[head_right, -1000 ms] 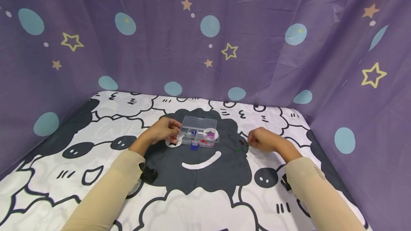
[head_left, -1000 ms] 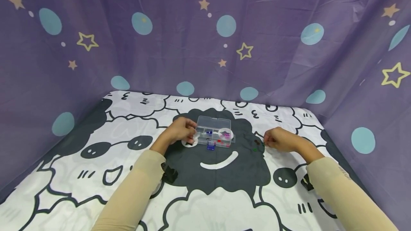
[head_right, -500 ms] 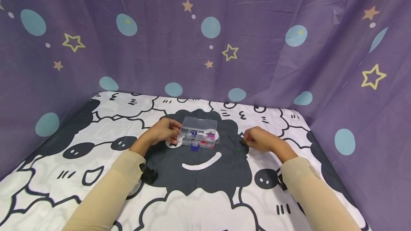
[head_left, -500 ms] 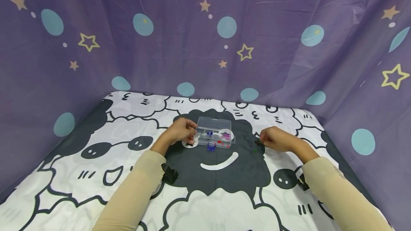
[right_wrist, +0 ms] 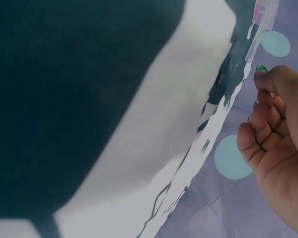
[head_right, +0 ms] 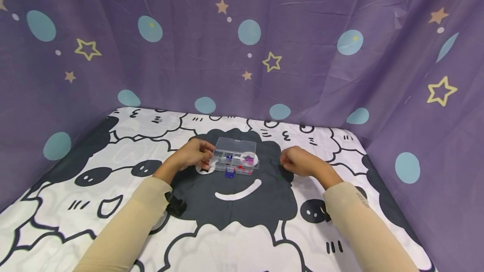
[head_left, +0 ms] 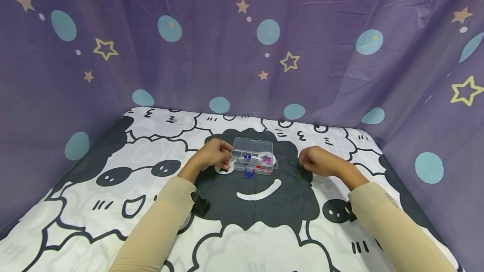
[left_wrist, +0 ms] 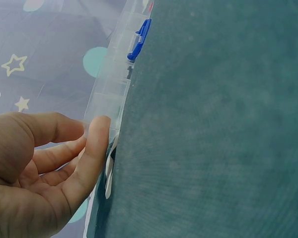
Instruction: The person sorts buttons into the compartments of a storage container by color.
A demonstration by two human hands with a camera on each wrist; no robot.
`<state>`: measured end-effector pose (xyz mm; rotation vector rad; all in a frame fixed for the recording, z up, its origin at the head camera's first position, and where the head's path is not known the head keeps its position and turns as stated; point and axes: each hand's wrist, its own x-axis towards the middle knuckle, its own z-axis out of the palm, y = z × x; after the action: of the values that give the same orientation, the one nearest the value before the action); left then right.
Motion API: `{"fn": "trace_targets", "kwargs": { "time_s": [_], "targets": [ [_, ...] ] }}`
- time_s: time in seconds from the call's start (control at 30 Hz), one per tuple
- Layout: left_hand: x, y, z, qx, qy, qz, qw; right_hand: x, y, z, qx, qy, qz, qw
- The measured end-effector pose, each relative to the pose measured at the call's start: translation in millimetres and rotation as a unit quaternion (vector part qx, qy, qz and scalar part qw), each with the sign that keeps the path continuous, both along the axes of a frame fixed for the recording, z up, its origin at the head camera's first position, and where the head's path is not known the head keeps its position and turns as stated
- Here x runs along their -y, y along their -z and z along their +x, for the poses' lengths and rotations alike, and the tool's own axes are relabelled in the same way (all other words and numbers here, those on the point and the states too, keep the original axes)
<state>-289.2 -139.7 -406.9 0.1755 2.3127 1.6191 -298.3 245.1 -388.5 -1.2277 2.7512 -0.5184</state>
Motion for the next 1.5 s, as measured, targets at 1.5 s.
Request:
{"fn": "trace_targets", "kwargs": {
  "time_s": [1.5],
  "targets": [
    [-0.5,-3.4,3.0,0.005,-0.007,-0.001,1.0,98.0,-16.1,-11.4,-0.045,-0.051,-0.01,0.998]
  ]
}}
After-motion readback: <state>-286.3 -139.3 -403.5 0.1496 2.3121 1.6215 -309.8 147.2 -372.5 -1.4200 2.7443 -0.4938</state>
